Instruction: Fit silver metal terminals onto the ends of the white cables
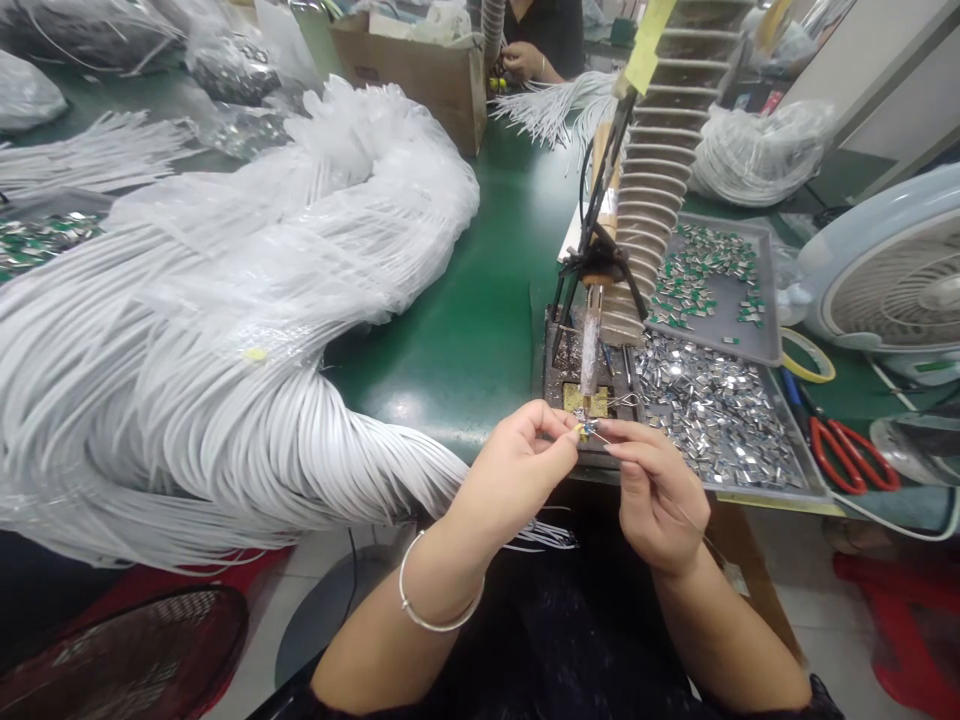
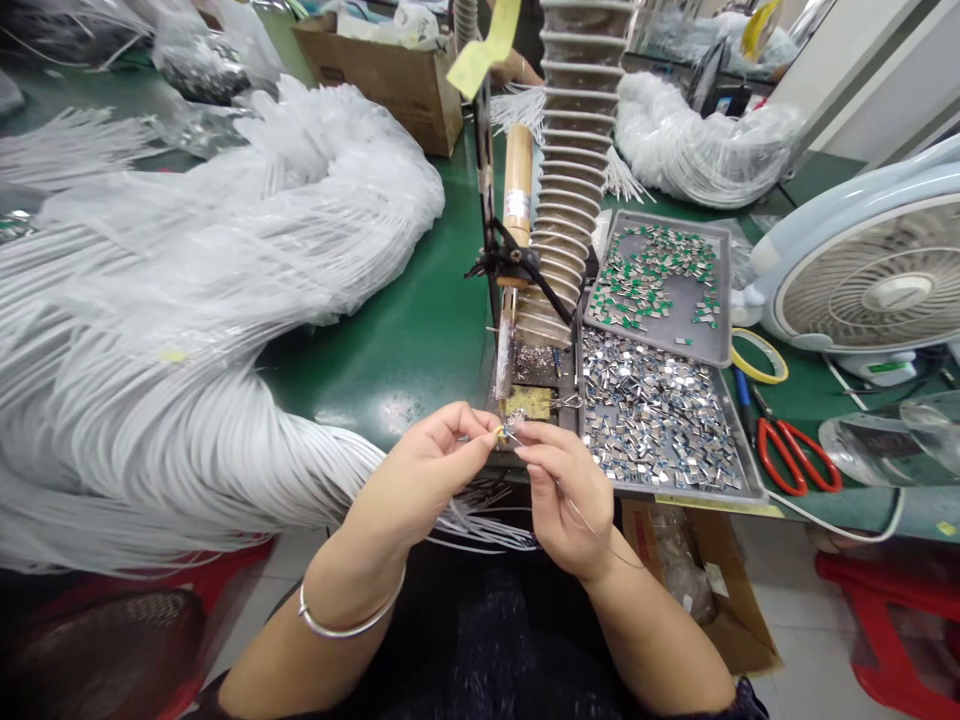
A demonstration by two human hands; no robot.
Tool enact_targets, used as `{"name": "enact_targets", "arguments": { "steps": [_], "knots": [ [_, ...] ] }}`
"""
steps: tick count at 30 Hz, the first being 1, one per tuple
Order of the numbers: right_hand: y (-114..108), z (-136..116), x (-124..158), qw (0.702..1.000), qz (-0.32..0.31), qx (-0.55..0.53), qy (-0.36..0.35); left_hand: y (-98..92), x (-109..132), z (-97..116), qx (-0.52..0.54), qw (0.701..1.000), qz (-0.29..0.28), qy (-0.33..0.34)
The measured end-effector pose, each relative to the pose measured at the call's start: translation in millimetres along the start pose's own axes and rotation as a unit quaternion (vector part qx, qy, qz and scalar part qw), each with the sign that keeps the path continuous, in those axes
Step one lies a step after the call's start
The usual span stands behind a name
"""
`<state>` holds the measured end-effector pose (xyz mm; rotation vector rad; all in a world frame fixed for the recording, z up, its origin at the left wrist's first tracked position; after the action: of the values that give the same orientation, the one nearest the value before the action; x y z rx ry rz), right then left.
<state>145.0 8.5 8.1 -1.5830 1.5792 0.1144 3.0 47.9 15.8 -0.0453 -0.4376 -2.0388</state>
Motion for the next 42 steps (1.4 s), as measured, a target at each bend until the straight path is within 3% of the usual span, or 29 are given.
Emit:
{"name": "enact_targets", "arguments": {
  "steps": [16, 42],
  "knots": [
    [0.2, 2.1, -4.4, 1.000, 0.010, -0.010, 0.000, 0.0, -3.5, 3.2, -0.003, 1.000, 0.026, 0.000],
    [2.6, 2.2, -12.1, 1.000, 0.017, 0.007, -0.003, -2.7, -1.5, 8.8, -0.017, 1.000, 0.018, 0.009]
  ]
}}
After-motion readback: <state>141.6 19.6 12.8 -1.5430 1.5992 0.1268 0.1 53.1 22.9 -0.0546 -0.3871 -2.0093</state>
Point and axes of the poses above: each hand's wrist, its own x-axis away from the middle knuckle, its own y-axis out of the palm, z = x × y, the point moved 3 cm from there along -x, towards the middle knuckle, and after that the axes turned 10 degrees about -z, right-handed, at the moved point
